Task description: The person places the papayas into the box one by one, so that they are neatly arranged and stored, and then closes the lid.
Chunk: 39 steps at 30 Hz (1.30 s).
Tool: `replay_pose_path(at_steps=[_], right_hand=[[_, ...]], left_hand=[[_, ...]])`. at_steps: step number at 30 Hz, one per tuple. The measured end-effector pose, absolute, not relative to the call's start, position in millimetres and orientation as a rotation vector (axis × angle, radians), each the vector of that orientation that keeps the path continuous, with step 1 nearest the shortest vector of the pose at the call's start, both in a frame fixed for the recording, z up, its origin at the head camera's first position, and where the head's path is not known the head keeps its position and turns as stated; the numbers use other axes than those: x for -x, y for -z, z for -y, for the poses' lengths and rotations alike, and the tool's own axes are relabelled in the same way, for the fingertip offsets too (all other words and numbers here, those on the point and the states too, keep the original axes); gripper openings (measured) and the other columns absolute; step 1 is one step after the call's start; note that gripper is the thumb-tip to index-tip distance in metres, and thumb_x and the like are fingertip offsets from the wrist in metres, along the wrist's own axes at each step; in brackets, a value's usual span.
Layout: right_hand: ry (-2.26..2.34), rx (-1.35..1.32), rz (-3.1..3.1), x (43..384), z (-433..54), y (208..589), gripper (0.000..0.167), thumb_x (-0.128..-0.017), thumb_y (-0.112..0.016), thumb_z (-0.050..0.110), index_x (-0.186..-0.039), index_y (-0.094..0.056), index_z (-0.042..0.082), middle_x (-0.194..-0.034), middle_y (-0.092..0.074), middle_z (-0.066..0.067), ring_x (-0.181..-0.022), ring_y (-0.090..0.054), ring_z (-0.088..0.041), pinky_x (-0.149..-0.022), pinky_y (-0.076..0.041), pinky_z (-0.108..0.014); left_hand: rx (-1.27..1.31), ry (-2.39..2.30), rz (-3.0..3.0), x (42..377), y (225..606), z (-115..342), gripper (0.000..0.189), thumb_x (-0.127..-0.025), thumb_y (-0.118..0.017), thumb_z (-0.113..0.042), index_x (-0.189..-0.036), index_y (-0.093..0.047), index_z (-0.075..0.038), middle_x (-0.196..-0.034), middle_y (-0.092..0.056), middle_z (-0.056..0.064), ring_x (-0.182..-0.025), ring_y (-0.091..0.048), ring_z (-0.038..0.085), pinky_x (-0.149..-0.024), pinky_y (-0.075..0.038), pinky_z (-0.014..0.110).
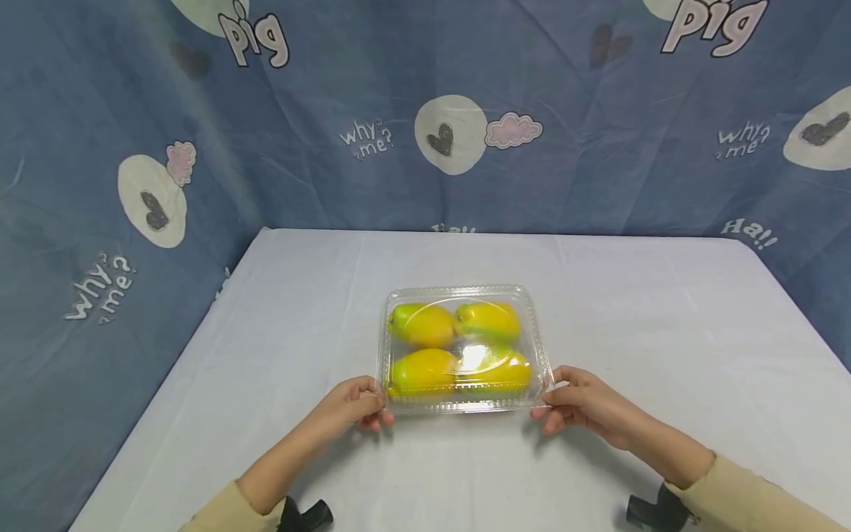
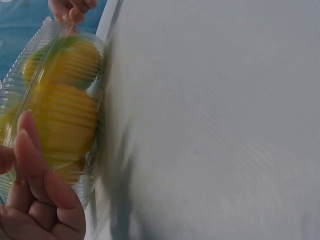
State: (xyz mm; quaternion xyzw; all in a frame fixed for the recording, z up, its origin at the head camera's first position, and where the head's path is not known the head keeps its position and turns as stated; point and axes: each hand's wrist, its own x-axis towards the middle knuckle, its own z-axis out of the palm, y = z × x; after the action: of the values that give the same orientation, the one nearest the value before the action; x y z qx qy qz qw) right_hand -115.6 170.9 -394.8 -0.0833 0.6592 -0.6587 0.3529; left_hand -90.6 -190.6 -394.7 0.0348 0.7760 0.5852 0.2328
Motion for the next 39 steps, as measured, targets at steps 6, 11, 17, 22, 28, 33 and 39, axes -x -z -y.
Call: replay_pose_path(at_steps=[6, 11, 17, 22, 28, 33, 39], right_hand=[[1.718, 0.212, -1.701, 114.9, -172.7, 395.8, 0.023, -0.091, -0.046, 0.01, -0.104, -0.035, -0.005, -0.08, -0.069, -0.003, -0.064, -0.065, -0.012, -0.074, -0.051, -0.032], [1.723, 0.22, -1.695, 115.3, -173.5, 396.8, 0.022, -0.091, -0.046, 0.01, -0.104, -0.035, -0.004, -0.078, -0.069, -0.001, -0.064, -0.065, -0.012, -0.075, -0.051, -0.031], [1.72, 0.225, -1.679, 116.9, -176.1, 398.2, 0.027, -0.092, -0.046, 0.011, -0.108, -0.033, -0.006, -0.081, -0.069, -0.003, -0.065, -0.065, -0.013, -0.075, -0.051, -0.031], [1.721, 0.221, -1.656, 118.0, -178.5, 399.8, 0.038, -0.093, -0.047, 0.013, -0.116, -0.028, -0.009, -0.086, -0.07, -0.005, -0.067, -0.064, -0.013, -0.076, -0.052, -0.032], [1.725, 0.211, -1.647, 119.9, -180.0, 400.8, 0.048, -0.094, -0.047, 0.017, -0.125, -0.023, -0.011, -0.092, -0.069, -0.005, -0.075, -0.066, -0.015, -0.079, -0.052, -0.033], [1.742, 0.234, -1.637, 122.4, -181.0, 401.5, 0.045, -0.095, -0.046, 0.016, -0.125, -0.024, -0.009, -0.091, -0.069, -0.002, -0.075, -0.065, -0.014, -0.079, -0.051, -0.032], [1.775, 0.255, -1.696, 124.9, -180.4, 401.7, 0.043, -0.094, -0.045, 0.012, -0.125, -0.024, -0.011, -0.083, -0.069, -0.001, -0.068, -0.064, -0.013, -0.077, -0.05, -0.029]], left_hand=[[-0.062, -1.61, -2.143, 91.4, 394.0, 187.0, 0.011, -0.087, -0.05, -0.012, -0.086, -0.05, -0.001, -0.07, -0.067, 0.0, -0.059, -0.053, 0.009, -0.064, -0.044, 0.026], [-0.045, -1.605, -2.162, 92.9, 393.2, 185.3, 0.011, -0.087, -0.05, -0.012, -0.084, -0.05, -0.002, -0.067, -0.064, -0.003, -0.058, -0.05, 0.009, -0.064, -0.043, 0.026], [-0.03, -1.6, -2.174, 95.3, 392.3, 184.5, 0.013, -0.088, -0.049, -0.014, -0.086, -0.051, -0.002, -0.068, -0.064, -0.002, -0.057, -0.051, 0.011, -0.065, -0.043, 0.027], [-0.014, -1.611, -2.169, 97.7, 392.6, 183.8, 0.019, -0.091, -0.048, -0.017, -0.093, -0.052, 0.001, -0.072, -0.064, -0.001, -0.058, -0.054, 0.012, -0.065, -0.046, 0.028], [-0.009, -1.606, -2.17, 100.9, 392.3, 184.3, 0.027, -0.092, -0.048, -0.021, -0.1, -0.052, 0.004, -0.073, -0.065, -0.001, -0.062, -0.058, 0.014, -0.066, -0.049, 0.03], [0.009, -1.615, -2.175, 104.8, 393.0, 183.9, 0.028, -0.092, -0.049, -0.023, -0.102, -0.052, 0.003, -0.073, -0.066, 0.0, -0.063, -0.059, 0.013, -0.067, -0.049, 0.03], [0.016, -1.632, -2.192, 108.6, 392.8, 181.7, 0.029, -0.091, -0.05, -0.02, -0.107, -0.051, 0.005, -0.074, -0.067, 0.001, -0.063, -0.058, 0.012, -0.067, -0.049, 0.029]])
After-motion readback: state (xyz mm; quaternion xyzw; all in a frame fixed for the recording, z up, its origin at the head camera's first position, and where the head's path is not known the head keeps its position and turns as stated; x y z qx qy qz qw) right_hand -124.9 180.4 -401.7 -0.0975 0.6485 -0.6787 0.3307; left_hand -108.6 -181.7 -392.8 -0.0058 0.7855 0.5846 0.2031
